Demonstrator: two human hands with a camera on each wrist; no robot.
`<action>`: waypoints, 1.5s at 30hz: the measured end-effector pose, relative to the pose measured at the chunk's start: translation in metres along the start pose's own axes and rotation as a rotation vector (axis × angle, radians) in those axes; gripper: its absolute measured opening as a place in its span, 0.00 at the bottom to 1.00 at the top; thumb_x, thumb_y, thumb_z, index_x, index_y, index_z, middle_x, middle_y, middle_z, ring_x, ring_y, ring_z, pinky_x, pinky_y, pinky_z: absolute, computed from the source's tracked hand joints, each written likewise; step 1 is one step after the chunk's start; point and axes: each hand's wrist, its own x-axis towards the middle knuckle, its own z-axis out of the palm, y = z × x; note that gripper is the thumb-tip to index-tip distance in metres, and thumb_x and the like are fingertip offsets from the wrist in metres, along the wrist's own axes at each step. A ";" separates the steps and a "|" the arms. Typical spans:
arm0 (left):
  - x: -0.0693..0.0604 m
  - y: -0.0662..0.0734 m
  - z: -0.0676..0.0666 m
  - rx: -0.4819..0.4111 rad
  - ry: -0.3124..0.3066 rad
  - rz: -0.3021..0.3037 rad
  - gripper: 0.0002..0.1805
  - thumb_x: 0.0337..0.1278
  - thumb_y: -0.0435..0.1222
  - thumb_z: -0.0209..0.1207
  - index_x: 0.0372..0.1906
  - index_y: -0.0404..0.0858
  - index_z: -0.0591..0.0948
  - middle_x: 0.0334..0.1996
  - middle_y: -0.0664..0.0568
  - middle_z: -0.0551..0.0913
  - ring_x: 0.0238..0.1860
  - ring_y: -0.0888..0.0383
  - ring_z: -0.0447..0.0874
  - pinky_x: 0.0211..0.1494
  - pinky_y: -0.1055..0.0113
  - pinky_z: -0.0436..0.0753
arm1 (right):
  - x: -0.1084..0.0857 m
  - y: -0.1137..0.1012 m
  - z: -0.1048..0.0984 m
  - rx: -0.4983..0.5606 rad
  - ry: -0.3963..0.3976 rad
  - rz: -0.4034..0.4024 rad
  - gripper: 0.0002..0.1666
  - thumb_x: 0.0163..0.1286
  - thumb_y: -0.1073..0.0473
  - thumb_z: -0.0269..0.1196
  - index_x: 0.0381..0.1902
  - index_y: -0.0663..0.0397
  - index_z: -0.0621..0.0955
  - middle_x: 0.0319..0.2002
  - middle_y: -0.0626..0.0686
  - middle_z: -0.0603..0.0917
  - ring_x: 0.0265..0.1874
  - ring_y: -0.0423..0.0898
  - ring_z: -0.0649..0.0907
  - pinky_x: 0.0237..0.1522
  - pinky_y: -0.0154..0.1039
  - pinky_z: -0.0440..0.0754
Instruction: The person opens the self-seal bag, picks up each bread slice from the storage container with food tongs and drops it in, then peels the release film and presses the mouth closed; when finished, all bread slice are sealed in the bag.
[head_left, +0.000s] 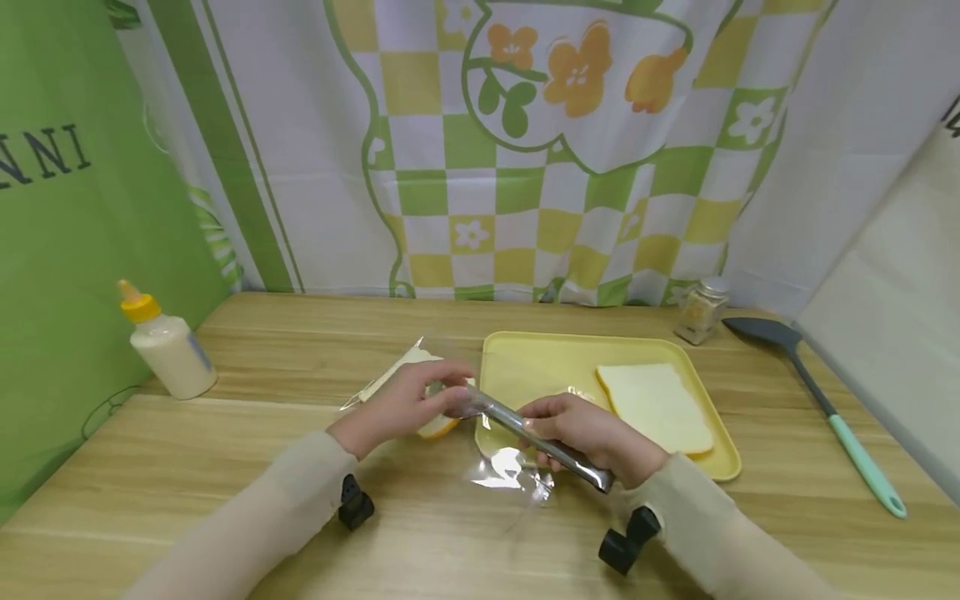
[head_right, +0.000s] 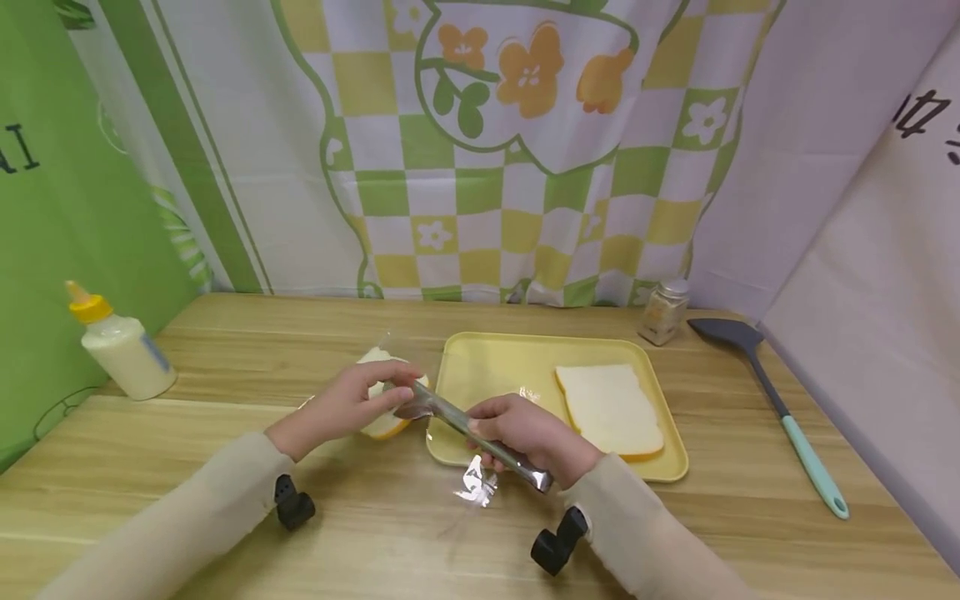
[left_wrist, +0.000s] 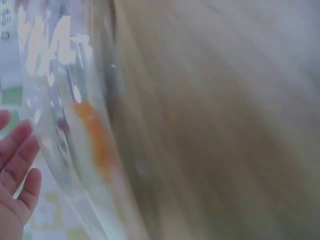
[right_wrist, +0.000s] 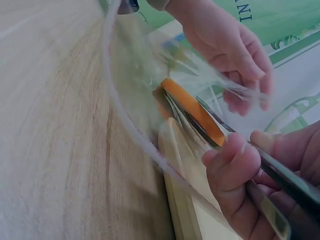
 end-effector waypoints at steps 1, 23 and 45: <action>0.004 0.004 0.002 0.016 -0.005 0.028 0.16 0.61 0.39 0.57 0.53 0.38 0.78 0.43 0.49 0.83 0.45 0.55 0.81 0.51 0.55 0.77 | 0.000 0.000 0.000 0.002 -0.002 -0.002 0.23 0.70 0.65 0.49 0.58 0.76 0.66 0.33 0.58 0.78 0.18 0.39 0.77 0.19 0.28 0.75; 0.017 0.006 0.018 0.125 0.068 0.317 0.03 0.53 0.33 0.62 0.29 0.40 0.85 0.29 0.56 0.84 0.31 0.64 0.77 0.38 0.71 0.76 | -0.006 0.002 0.001 -0.006 -0.006 -0.018 0.24 0.71 0.63 0.50 0.59 0.76 0.66 0.34 0.57 0.78 0.19 0.39 0.77 0.19 0.28 0.76; 0.006 -0.011 -0.006 0.176 0.136 0.209 0.03 0.52 0.31 0.63 0.33 0.37 0.84 0.32 0.53 0.85 0.37 0.56 0.81 0.46 0.63 0.78 | -0.059 0.000 -0.027 -0.061 0.004 -0.047 0.29 0.72 0.59 0.50 0.63 0.77 0.61 0.37 0.58 0.77 0.22 0.39 0.78 0.23 0.30 0.78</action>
